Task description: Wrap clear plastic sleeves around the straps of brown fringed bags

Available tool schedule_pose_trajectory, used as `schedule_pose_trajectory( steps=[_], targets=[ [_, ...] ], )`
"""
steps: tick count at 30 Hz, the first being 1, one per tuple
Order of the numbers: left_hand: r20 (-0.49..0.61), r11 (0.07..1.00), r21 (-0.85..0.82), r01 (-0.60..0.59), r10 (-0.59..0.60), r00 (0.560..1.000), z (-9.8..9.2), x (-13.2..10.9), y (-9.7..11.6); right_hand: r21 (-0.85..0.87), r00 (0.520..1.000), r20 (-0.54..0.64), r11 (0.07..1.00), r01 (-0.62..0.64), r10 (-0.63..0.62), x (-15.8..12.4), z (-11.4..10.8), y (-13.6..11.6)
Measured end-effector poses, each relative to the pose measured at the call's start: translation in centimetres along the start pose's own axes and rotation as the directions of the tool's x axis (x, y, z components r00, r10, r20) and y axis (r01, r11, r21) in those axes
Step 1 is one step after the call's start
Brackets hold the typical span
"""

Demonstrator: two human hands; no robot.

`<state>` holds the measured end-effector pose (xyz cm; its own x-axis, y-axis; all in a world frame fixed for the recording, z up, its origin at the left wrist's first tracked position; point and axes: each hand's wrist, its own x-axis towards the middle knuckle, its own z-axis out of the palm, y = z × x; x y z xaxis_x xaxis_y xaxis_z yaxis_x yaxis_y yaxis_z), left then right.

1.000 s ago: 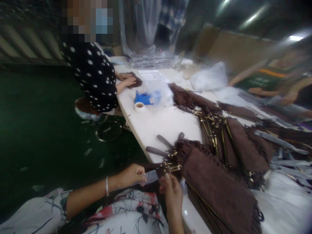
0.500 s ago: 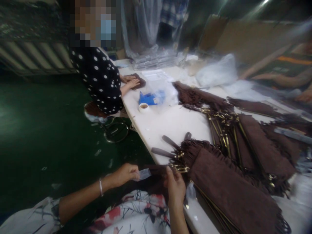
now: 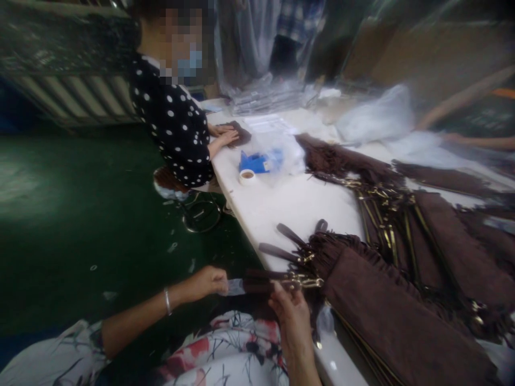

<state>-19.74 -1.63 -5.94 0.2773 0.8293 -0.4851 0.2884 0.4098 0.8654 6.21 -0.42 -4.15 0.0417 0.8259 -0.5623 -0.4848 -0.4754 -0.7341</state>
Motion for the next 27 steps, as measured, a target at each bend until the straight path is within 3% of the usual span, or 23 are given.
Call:
schedule_pose_trajectory(
  steps=[6,19,24,27],
  targets=[
    [0.003,1.0,-0.003,0.009,-0.009,1.0,-0.3,-0.3,-0.8,0.057,0.998,-0.02,0.997,0.057,-0.056,-0.6,1.0,0.1],
    [0.026,0.999,0.034,-0.013,0.012,1.0,0.0,-0.6,0.3,-0.064,0.994,0.042,0.992,0.108,-0.106,-0.2,-0.1,0.3],
    [0.007,0.995,0.087,-0.039,0.038,0.999,0.8,-0.5,1.1,-0.086,0.995,0.037,0.992,0.09,-0.087,-0.2,0.0,0.2],
    [0.013,0.998,0.037,-0.052,0.051,0.999,1.9,-0.5,1.6,-0.084,0.997,0.023,0.993,0.078,-0.077,0.0,-0.1,0.3]
  ],
)
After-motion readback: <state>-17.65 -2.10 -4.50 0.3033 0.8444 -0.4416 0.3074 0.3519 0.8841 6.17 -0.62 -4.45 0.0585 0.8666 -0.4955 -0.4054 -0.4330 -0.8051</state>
